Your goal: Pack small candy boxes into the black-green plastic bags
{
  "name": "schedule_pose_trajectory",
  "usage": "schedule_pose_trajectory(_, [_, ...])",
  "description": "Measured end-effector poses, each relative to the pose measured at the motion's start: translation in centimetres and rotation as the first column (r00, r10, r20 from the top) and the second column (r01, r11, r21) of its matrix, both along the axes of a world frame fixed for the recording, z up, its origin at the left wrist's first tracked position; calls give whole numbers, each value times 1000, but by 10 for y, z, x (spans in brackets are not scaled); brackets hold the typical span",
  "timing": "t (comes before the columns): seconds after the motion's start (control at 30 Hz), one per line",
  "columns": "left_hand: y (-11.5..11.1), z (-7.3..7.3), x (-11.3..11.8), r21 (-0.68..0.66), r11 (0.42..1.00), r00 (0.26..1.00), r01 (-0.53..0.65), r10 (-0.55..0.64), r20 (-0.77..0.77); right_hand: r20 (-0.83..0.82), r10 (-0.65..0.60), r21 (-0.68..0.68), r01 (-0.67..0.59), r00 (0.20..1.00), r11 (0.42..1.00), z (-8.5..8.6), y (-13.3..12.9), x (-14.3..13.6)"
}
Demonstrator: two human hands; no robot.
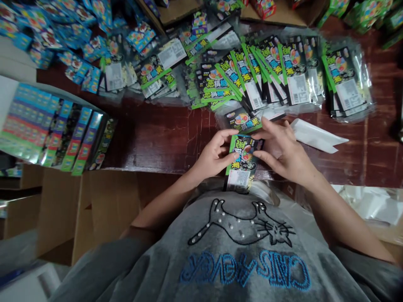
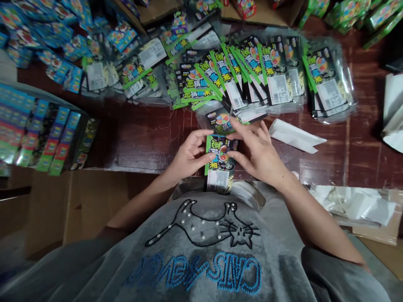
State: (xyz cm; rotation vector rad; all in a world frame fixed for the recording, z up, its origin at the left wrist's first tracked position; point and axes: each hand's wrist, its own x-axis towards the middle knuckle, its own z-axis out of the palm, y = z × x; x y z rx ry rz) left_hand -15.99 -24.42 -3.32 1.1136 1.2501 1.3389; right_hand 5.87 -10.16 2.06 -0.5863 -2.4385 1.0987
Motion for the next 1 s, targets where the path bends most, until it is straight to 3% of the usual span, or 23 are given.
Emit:
schedule_pose_trajectory(0.13, [-3,4,-8,-27,999,1000,-22,22,-16,-240,-220,-142,189,946,972,-27,-11,4])
schedule_pose_trajectory(0.27, [2,12,-8,-23,999,999,-36,36,-8,-233,-283,-208,236,931,949,-42,-29,4])
schedule_pose_trajectory(0.33, [4,15,-6,-7,997,997,-80,80,-16,-199,-260,-150,233,945,961,-42,-34,4])
schedule_pose_trajectory(0.4, [6,17,-2,14,993,993,-115,116,-36,-174,-197,7,202,965,979,-40,-33,4])
schedule_pose_trajectory(0.5, [7,14,1,43,986,985,-162,164,-50,-176,-99,237,139,979,961,-36,-26,5])
schedule_pose_trajectory(0.67, [7,7,2,44,990,991,-136,135,11,-166,-59,264,102,984,959,-39,-21,6])
schedule_pose_trajectory(0.73, [8,9,1,47,993,994,-107,107,13,-173,-99,216,136,980,967,-40,-23,7])
schedule_pose_trajectory(0.83, [8,16,-2,50,995,996,-81,83,-29,-198,-230,-13,232,953,973,-38,-29,8])
schedule_pose_trajectory(0.9, [7,24,-5,40,998,995,-56,59,-82,-201,-244,-175,211,949,962,-33,-33,9])
schedule_pose_trajectory(1.0, [5,37,-6,21,1000,988,-16,19,-155,-207,-214,-291,149,955,945,-24,-38,9])
